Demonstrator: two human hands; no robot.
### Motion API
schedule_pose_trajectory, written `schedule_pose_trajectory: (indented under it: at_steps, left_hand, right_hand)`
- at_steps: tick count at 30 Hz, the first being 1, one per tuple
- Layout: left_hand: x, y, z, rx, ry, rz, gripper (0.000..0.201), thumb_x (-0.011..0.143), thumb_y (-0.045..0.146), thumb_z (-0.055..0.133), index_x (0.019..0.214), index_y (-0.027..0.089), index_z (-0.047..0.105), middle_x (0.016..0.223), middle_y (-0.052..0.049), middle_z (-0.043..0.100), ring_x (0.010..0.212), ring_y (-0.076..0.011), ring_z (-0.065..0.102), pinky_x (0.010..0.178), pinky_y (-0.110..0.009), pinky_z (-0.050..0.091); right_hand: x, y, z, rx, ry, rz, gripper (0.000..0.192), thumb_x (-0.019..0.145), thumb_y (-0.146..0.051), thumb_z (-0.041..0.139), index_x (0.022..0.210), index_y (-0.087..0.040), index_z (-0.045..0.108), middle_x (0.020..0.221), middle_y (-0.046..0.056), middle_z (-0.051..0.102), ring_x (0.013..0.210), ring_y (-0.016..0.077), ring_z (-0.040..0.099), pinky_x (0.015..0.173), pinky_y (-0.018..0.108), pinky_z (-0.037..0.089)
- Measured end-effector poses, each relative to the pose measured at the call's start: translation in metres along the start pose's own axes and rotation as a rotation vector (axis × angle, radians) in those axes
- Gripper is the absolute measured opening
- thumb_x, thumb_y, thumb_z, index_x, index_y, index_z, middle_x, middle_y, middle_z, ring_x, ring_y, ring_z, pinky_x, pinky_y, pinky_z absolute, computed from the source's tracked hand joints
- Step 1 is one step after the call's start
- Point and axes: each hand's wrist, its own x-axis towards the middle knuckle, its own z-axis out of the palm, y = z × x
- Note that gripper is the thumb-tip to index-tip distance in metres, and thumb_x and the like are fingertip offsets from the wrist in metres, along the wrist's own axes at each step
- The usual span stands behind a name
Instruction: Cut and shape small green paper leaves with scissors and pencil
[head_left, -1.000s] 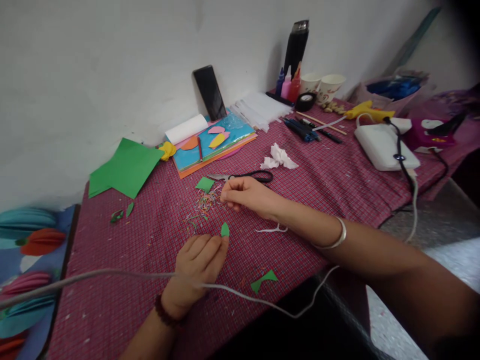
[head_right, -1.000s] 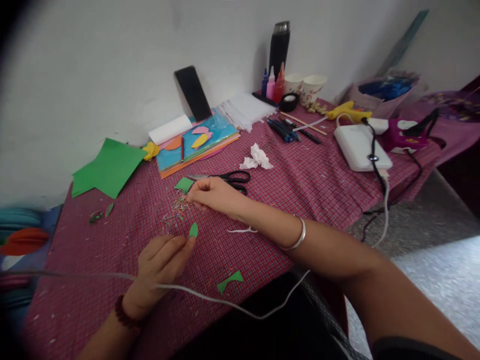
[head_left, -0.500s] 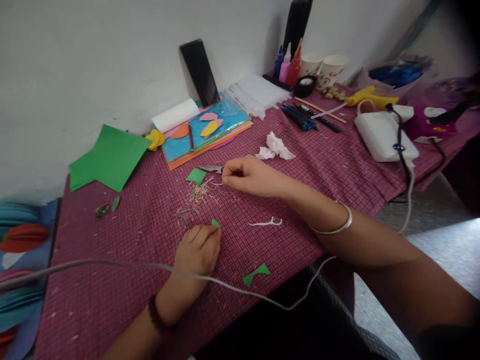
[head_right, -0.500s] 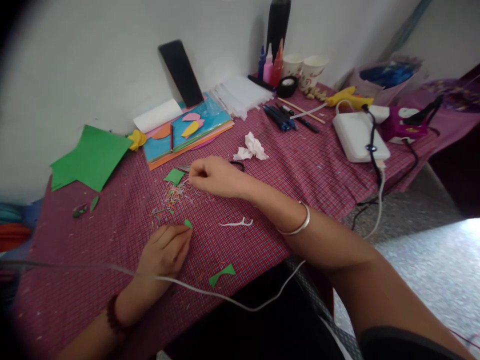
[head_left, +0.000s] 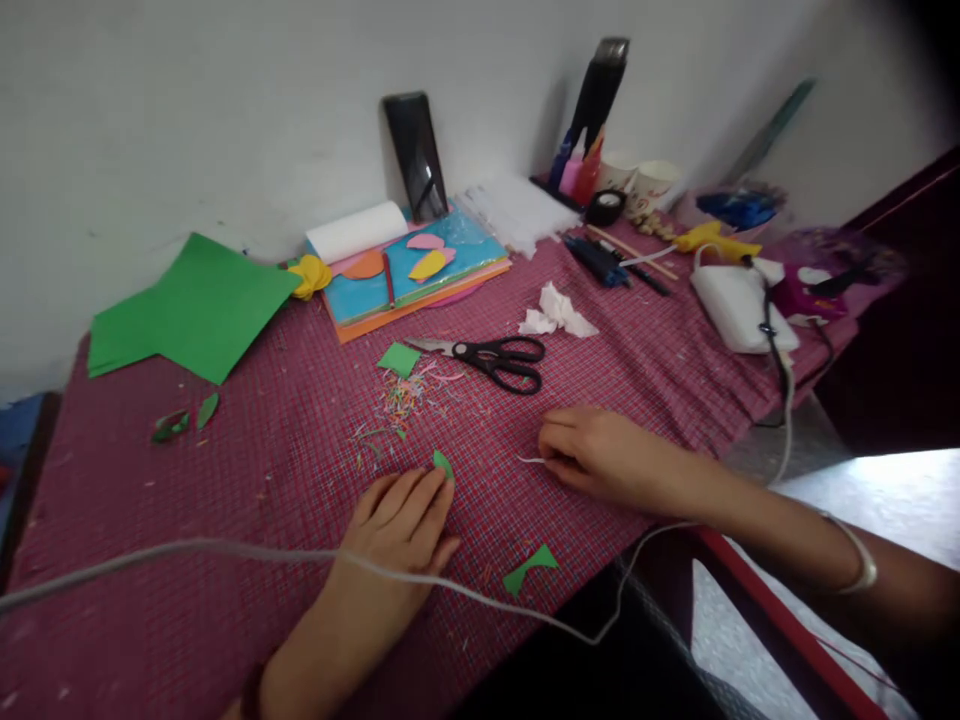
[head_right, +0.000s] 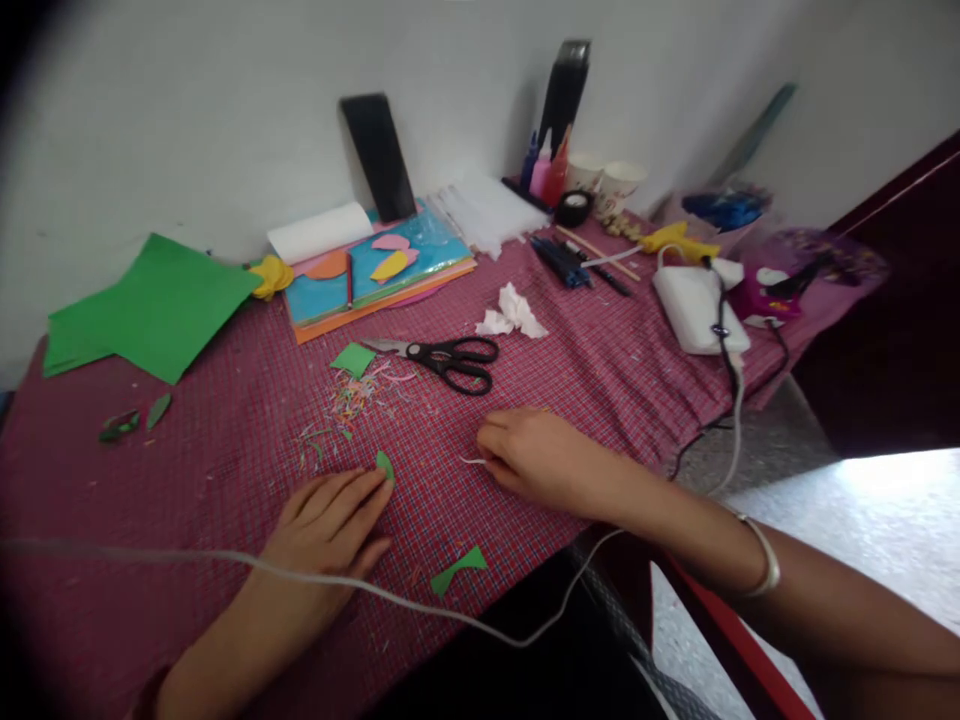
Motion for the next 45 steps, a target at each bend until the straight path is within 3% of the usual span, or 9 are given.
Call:
schedule_pose_trajectory:
  at_steps: [14,18,25,32,35,39,40,42,45]
  left_hand:
    - [0.001,-0.007,0.005,0.044,0.132,0.086,0.031,0.090,0.029,0.045,0.109,0.012,0.063,0.106,-0.011,0.070,0.094,-0.0255,0.064,0.083,-0.042,0.050]
    - [0.002,-0.008,0.003,-0.037,0.102,0.059,0.029,0.089,0.030,0.049,0.109,0.014,0.062,0.107,-0.010,0.070,0.095,-0.0254,0.064,0.082,-0.043,0.053]
    - [0.001,-0.014,0.001,-0.182,-0.009,-0.002,0.042,0.079,0.031,0.065,0.118,0.017,0.057,0.115,-0.010,0.066,0.103,-0.0269,0.060,0.088,-0.046,0.052]
    - [0.002,-0.013,0.002,-0.246,-0.051,-0.036,0.045,0.077,0.037,0.068,0.116,0.015,0.059,0.113,-0.010,0.067,0.102,-0.0266,0.060,0.089,-0.046,0.051]
    - [0.001,-0.011,0.002,-0.202,-0.079,-0.028,0.044,0.081,0.036,0.064,0.119,0.014,0.057,0.117,-0.010,0.065,0.107,-0.0261,0.058,0.095,-0.046,0.047]
    - [-0.003,-0.007,0.003,-0.146,-0.078,-0.003,0.043,0.086,0.035,0.057,0.122,0.012,0.054,0.121,-0.011,0.063,0.111,-0.0255,0.056,0.099,-0.046,0.043]
    - [-0.003,-0.006,0.004,-0.137,-0.071,0.000,0.043,0.086,0.035,0.056,0.122,0.011,0.054,0.121,-0.011,0.063,0.112,-0.0256,0.056,0.099,-0.046,0.042]
    - [-0.004,-0.004,0.003,-0.127,-0.055,0.003,0.042,0.087,0.034,0.055,0.121,0.010,0.054,0.120,-0.012,0.063,0.111,-0.0260,0.056,0.099,-0.046,0.042]
    - [-0.002,-0.003,0.000,-0.132,-0.044,-0.012,0.040,0.087,0.033,0.055,0.120,0.010,0.054,0.119,-0.012,0.064,0.110,-0.0262,0.056,0.097,-0.046,0.044]
  right_hand:
    - [0.025,0.019,-0.033,-0.111,0.195,0.152,0.015,0.087,-0.020,0.047,0.083,-0.017,0.061,0.083,0.006,0.065,0.073,0.0151,0.056,0.066,0.025,0.036]
    - [0.079,0.020,-0.045,-0.178,0.214,0.107,0.016,0.087,-0.021,0.046,0.087,-0.016,0.062,0.083,0.006,0.067,0.070,0.0153,0.056,0.062,0.027,0.033]
    - [0.226,0.022,-0.057,-0.494,0.363,-0.052,0.030,0.090,-0.010,0.038,0.113,-0.011,0.058,0.101,0.016,0.063,0.080,0.0201,0.055,0.067,0.032,0.032]
    - [0.300,0.025,-0.056,-0.532,0.205,-0.207,0.013,0.084,-0.006,0.052,0.085,-0.012,0.064,0.084,0.005,0.064,0.089,0.0175,0.054,0.084,0.035,0.032]
    - [0.298,0.024,-0.069,-0.452,0.211,-0.234,0.009,0.081,-0.008,0.054,0.085,-0.013,0.061,0.076,0.003,0.062,0.085,0.0192,0.057,0.084,0.037,0.034]
    - [0.246,0.002,-0.079,0.227,0.623,-0.098,0.013,0.086,-0.016,0.046,0.095,-0.012,0.055,0.084,0.007,0.062,0.078,0.0182,0.059,0.068,0.029,0.042]
    - [0.224,-0.006,-0.075,0.307,0.624,-0.087,0.018,0.090,-0.019,0.037,0.097,-0.013,0.053,0.082,0.007,0.062,0.070,0.0160,0.060,0.061,0.027,0.043]
    - [0.173,-0.022,-0.057,0.684,0.471,-0.080,0.031,0.096,-0.029,0.024,0.101,-0.013,0.051,0.081,0.007,0.064,0.059,0.0136,0.059,0.050,0.025,0.044]
    - [0.104,-0.034,-0.016,1.290,0.210,0.039,0.015,0.088,-0.031,0.050,0.087,-0.017,0.051,0.073,0.001,0.061,0.058,0.0113,0.059,0.052,0.024,0.047]
